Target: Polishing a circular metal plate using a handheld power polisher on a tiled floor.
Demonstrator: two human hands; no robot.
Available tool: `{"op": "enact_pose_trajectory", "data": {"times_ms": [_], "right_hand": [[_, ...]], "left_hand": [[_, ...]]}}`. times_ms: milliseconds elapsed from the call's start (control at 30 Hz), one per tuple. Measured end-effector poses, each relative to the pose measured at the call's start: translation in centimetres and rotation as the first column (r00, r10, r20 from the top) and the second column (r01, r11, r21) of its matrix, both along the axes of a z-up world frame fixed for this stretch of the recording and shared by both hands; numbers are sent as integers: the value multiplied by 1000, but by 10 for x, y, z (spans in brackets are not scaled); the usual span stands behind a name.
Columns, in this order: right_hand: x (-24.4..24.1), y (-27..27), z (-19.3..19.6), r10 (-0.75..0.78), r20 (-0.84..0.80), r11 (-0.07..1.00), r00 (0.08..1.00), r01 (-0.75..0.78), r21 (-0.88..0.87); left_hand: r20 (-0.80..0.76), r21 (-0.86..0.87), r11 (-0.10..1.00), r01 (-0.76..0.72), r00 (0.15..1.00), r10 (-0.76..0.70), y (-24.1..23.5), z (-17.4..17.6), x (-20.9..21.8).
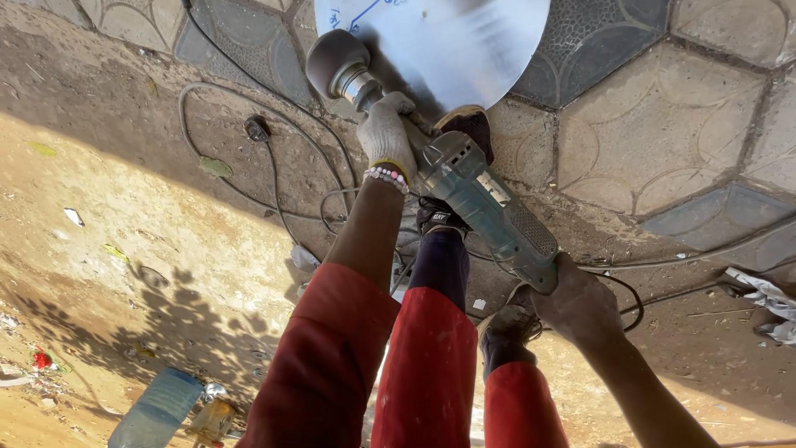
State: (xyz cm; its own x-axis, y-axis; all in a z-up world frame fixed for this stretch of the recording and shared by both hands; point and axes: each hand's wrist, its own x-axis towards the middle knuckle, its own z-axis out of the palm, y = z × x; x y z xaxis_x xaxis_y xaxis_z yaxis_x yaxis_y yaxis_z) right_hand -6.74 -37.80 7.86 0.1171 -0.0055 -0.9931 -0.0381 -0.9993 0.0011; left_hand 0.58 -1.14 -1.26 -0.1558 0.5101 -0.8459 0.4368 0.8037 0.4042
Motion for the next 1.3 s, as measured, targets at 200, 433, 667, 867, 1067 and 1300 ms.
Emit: {"op": "enact_pose_trajectory", "data": {"times_ms": [200, 433, 667, 867, 1067, 1300], "right_hand": [[-22, -36, -1, -71, 198, 997, 978, 73, -3], [-33, -54, -8, -52, 250, 997, 967, 35, 71], [14, 22, -2, 77, -28, 997, 997, -78, -15], [6, 19, -4, 12, 48, 996, 999, -16, 89], [-6, -33, -3, -37, 107, 998, 994, 43, -56], [-19, -50, 13, -400, 252, 902, 881, 428, -65]], "left_hand": [[36, -143, 989, 41, 999, -36, -36, 32, 58], [47, -128, 992, 9, 999, -3, -41, 35, 56], [-143, -87, 992, -96, 986, 82, 13, 43, 15], [13, 2, 995, -95, 995, 95, 14, 37, 28], [-5, -141, 989, 54, 998, -55, -36, 35, 77], [178, -247, 897, 367, 927, -330, -122, -14, 148]]}}
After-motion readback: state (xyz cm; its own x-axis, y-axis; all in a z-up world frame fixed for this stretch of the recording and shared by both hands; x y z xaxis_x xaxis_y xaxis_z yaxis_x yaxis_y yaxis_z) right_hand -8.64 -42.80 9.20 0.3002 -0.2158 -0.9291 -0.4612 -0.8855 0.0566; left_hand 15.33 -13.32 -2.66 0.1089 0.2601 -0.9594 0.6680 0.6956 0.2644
